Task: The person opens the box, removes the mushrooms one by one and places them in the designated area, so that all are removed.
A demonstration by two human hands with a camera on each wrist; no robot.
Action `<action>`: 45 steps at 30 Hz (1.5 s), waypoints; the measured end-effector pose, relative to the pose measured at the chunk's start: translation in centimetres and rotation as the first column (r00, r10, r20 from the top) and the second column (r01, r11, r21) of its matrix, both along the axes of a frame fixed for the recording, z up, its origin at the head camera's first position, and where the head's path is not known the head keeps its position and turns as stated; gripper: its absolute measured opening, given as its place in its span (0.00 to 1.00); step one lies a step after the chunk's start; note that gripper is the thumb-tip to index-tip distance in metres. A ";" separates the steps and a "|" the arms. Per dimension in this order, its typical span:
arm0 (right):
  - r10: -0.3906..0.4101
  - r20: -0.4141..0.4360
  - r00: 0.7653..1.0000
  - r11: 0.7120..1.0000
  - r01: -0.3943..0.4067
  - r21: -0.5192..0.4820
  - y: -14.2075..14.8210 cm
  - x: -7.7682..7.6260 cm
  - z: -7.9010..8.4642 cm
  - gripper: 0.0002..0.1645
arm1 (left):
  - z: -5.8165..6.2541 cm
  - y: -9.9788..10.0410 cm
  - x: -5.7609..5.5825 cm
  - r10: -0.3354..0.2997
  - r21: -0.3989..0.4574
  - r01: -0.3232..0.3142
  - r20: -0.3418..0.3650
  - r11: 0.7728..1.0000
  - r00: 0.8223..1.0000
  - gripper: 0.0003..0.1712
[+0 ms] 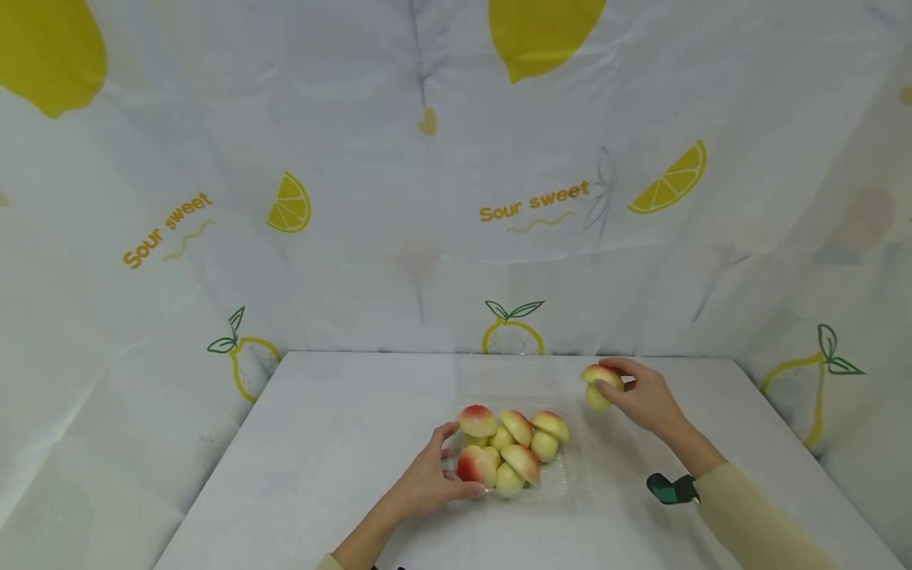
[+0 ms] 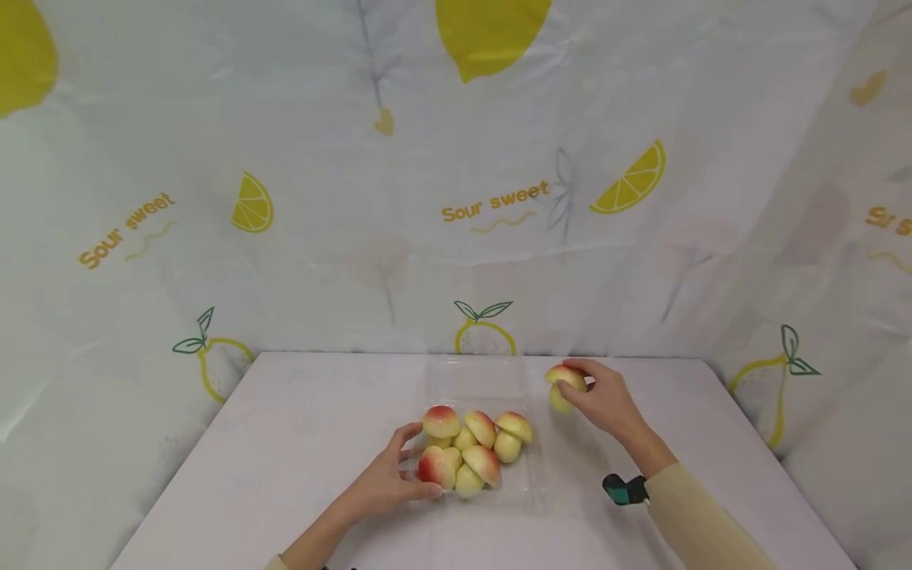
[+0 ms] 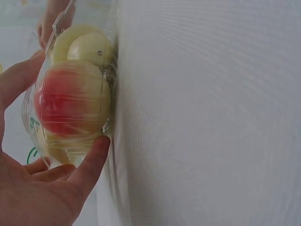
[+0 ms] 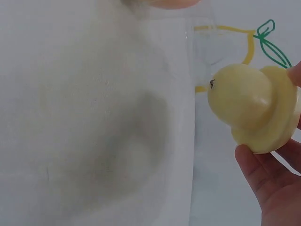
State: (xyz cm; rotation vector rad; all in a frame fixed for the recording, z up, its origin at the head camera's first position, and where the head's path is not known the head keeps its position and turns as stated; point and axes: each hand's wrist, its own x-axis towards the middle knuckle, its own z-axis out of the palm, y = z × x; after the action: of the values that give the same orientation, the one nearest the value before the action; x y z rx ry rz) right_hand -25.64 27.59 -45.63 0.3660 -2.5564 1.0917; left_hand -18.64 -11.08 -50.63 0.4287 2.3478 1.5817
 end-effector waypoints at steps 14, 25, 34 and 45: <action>-0.036 0.176 0.984 0.995 0.019 0.097 0.3 -3.3 -3.3 0.32 | 0.1 0.0 0.1 0.001 0.002 -0.001 0.010 1.000 1.000 0.59; -0.025 0.288 0.957 0.996 -0.001 0.090 0.4 -3.6 -4.3 0.39 | 0.2 0.2 0.4 0.011 -0.009 -0.011 0.020 1.000 1.000 0.59; -0.019 0.291 0.957 0.993 -0.017 0.118 0.8 -3.4 -3.9 0.40 | 0.2 0.2 0.4 0.010 0.020 -0.011 0.038 1.000 0.999 0.60; 0.032 0.160 0.987 0.993 -0.050 0.104 1.3 -2.0 -2.2 0.33 | 0.5 0.2 0.6 0.017 -0.014 -0.016 0.026 1.000 1.000 0.60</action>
State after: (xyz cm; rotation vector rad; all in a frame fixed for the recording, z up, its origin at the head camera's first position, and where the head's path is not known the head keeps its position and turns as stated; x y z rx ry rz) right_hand -27.60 28.90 -47.87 0.3744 -2.7668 1.0376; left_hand -18.08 -10.90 -50.16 0.3844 2.3469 1.5684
